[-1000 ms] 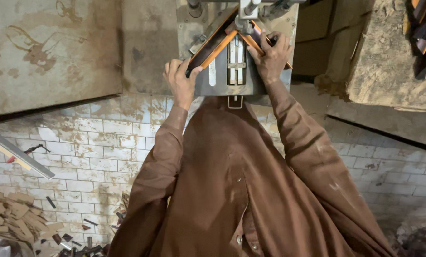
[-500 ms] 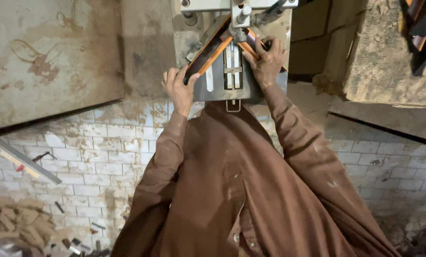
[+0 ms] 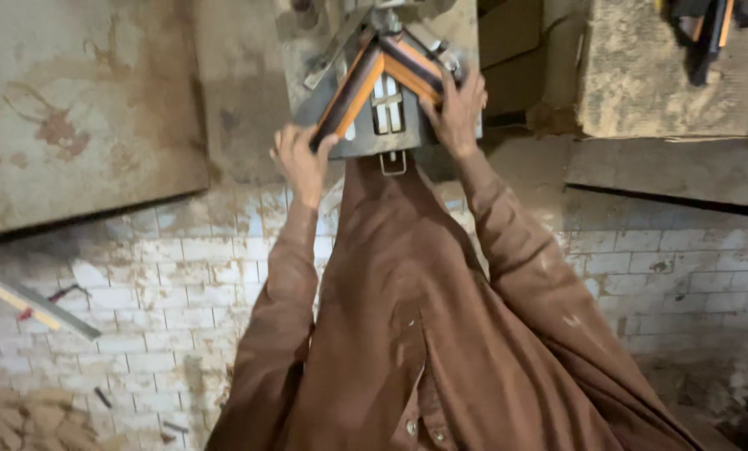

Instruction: The person joins mitered picture frame corners using a V-nail machine. They pick up frame corner pieces from a stack on the workbench, position the joint in the machine, press down to drive a V-nail into the joint, then place the assembled frame on the bench and continue with the next frame.

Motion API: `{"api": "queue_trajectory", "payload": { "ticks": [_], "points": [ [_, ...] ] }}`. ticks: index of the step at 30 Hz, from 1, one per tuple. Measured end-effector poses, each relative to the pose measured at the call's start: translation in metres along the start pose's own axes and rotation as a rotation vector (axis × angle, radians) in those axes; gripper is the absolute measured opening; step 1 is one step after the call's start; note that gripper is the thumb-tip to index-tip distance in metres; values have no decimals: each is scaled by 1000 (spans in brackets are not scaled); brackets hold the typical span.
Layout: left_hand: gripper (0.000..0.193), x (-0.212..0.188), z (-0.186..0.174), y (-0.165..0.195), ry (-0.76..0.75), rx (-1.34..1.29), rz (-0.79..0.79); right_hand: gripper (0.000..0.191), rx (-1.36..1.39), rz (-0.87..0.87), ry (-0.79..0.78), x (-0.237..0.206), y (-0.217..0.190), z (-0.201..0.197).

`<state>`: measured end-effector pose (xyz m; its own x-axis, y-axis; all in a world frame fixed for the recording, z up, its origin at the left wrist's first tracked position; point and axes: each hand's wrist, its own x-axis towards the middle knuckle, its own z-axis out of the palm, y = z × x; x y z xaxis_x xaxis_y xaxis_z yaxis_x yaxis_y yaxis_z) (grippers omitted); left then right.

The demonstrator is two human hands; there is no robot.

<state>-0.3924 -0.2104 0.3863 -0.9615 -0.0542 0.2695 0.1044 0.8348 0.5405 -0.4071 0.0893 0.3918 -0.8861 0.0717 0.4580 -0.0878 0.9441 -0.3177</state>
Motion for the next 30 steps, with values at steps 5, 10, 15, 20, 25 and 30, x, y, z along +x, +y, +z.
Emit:
{"api": "queue_trajectory", "payload": {
  "ticks": [5,10,15,20,25,30],
  "points": [
    [41,-44,-10,25,14,-65,101,63,-82,-6,-327,-46,31,-35],
    [48,-64,-5,72,-165,-308,162,60,-101,-25,-179,-86,79,-94],
    [47,-44,43,126,-206,-271,261,51,-196,355,67,-101,167,-159],
    [42,-4,96,164,-283,-200,365,43,-392,657,411,-78,306,-206],
    [39,26,124,191,-287,-199,409,37,-568,964,520,-33,431,-241],
    [40,37,137,207,-279,-176,269,40,-720,960,550,-5,480,-249]
  ]
}}
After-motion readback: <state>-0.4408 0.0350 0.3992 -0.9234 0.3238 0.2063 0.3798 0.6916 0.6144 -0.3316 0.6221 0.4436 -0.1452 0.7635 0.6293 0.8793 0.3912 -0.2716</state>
